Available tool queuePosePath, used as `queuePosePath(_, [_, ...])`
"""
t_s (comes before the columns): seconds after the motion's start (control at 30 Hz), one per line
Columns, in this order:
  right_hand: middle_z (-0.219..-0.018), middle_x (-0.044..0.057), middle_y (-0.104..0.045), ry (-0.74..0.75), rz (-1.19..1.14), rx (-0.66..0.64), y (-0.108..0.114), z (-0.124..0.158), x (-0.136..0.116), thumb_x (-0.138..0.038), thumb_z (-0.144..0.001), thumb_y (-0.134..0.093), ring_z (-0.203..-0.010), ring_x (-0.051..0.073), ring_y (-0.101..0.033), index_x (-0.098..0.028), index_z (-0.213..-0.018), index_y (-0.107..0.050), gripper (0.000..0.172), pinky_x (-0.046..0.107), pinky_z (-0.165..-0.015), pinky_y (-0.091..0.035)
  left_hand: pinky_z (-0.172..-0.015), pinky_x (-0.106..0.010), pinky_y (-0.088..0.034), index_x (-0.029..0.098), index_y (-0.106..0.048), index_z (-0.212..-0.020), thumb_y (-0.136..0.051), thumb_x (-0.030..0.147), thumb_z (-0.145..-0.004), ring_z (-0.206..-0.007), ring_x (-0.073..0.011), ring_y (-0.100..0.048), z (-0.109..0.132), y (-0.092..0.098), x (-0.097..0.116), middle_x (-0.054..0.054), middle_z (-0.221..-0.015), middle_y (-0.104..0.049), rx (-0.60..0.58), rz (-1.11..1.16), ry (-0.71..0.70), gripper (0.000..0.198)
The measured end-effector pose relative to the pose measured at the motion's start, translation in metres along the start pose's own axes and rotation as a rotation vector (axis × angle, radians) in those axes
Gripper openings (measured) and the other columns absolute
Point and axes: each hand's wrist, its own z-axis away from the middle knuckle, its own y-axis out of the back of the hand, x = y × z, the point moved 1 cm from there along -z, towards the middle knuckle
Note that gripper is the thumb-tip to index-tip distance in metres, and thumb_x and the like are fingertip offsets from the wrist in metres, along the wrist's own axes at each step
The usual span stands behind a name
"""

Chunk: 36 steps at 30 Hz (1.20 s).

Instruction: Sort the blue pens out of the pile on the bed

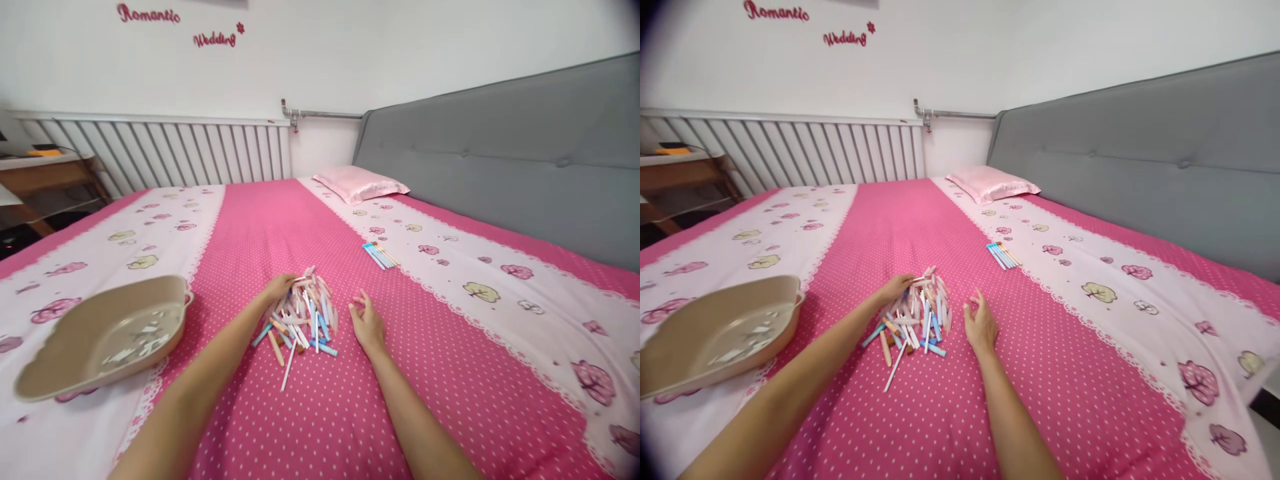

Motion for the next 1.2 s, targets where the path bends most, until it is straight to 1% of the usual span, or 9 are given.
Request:
queuePosePath(0.17, [-0.123,0.007,-0.056,0.190,0.102,-0.217,0.006,0.012,-0.007,-0.048,-0.086,-0.035,-0.101,0.023,-0.054,-0.021,-0.133,-0.038,0.054,0.039,-0.085,-0.042,-0.072,-0.032,-0.048,0.011,-0.059,-0.088,-0.047,0.036,-0.087,-0.075,-0.0124,-0.058,0.031,-0.007,0.022,-0.002,-0.082,-0.061,-0.031,0.022,-0.053,0.027])
queuePosePath(0.3, [-0.126,0.005,-0.054,0.354,0.181,-0.306,0.016,0.033,-0.013,-0.048,-0.088,-0.034,-0.107,0.024,-0.050,-0.024,-0.134,-0.038,0.052,0.041,-0.091,-0.038,-0.070,-0.030,-0.046,0.013,-0.061,-0.085,-0.045,0.031,-0.087,-0.071,-0.0125,-0.058,0.061,-0.011,0.043,-0.002,-0.078,-0.063,0.009,-0.016,-0.078,0.024])
queuePosePath(0.4, [-0.130,0.006,-0.050,0.464,0.202,-0.330,0.025,0.050,-0.015,-0.047,-0.088,-0.036,-0.113,0.023,-0.045,-0.024,-0.133,-0.039,0.051,0.041,-0.095,-0.036,-0.076,-0.031,-0.044,0.018,-0.064,-0.090,-0.042,0.024,-0.085,-0.080,-0.0165,-0.059,0.088,-0.016,0.059,-0.005,-0.085,-0.066,0.092,-0.060,-0.093,0.024])
queuePosePath(0.57, [-0.131,0.008,-0.048,0.502,0.272,-0.351,0.033,0.067,-0.013,-0.045,-0.089,-0.035,-0.118,0.024,-0.041,-0.024,-0.133,-0.040,0.049,0.043,-0.097,-0.034,-0.089,-0.035,-0.041,0.020,-0.064,-0.098,-0.041,0.020,-0.083,-0.095,-0.0213,-0.058,0.135,-0.020,0.078,-0.008,-0.096,-0.066,0.220,-0.110,-0.104,0.028])
queuePosePath(0.7, [-0.128,0.008,-0.051,0.519,0.263,-0.332,0.036,0.071,-0.015,-0.041,-0.089,-0.037,-0.115,0.024,-0.044,-0.023,-0.131,-0.041,0.047,0.042,-0.096,-0.037,-0.102,-0.039,-0.031,0.020,-0.057,-0.113,-0.043,0.027,-0.083,-0.117,-0.0231,-0.045,0.166,-0.018,0.075,-0.009,-0.122,-0.055,0.326,-0.118,-0.085,0.034])
queuePosePath(0.8, [-0.119,0.009,-0.057,0.502,0.215,-0.276,0.037,0.071,-0.016,-0.035,-0.088,-0.040,-0.107,0.023,-0.050,-0.020,-0.125,-0.048,0.041,0.040,-0.092,-0.040,-0.104,-0.038,-0.030,0.018,-0.055,-0.115,-0.044,0.030,-0.083,-0.121,-0.0230,-0.042,0.180,-0.014,0.064,-0.010,-0.126,-0.052,0.435,-0.111,-0.048,0.037])
queuePosePath(0.97, [-0.091,0.006,-0.066,0.333,0.123,-0.136,0.040,0.070,-0.014,-0.027,-0.082,-0.043,-0.083,0.019,-0.060,-0.020,-0.103,-0.061,0.028,0.033,-0.076,-0.047,-0.090,-0.035,-0.041,0.017,-0.062,-0.102,-0.041,0.031,-0.083,-0.101,-0.0226,-0.054,0.185,-0.005,0.041,-0.009,-0.105,-0.062,0.563,-0.081,0.169,0.032])
queuePosePath(1.07, [-0.085,0.004,-0.067,0.261,0.102,-0.136,0.041,0.069,-0.012,-0.029,-0.081,-0.045,-0.071,0.017,-0.061,-0.020,-0.099,-0.062,0.027,0.030,-0.068,-0.047,-0.080,-0.035,-0.044,0.015,-0.064,-0.094,-0.042,0.032,-0.081,-0.087,-0.0229,-0.058,0.184,-0.005,0.034,-0.009,-0.090,-0.065,0.546,-0.082,0.259,0.031])
queuePosePath(1.2, [-0.082,0.003,-0.067,0.255,0.105,-0.171,0.040,0.068,-0.012,-0.033,-0.081,-0.046,-0.069,0.017,-0.060,-0.021,-0.097,-0.063,0.027,0.030,-0.066,-0.047,-0.069,-0.029,-0.044,0.019,-0.067,-0.084,-0.045,0.031,-0.080,-0.077,-0.0192,-0.059,0.186,-0.009,0.036,-0.005,-0.081,-0.066,0.487,-0.056,0.303,0.025])
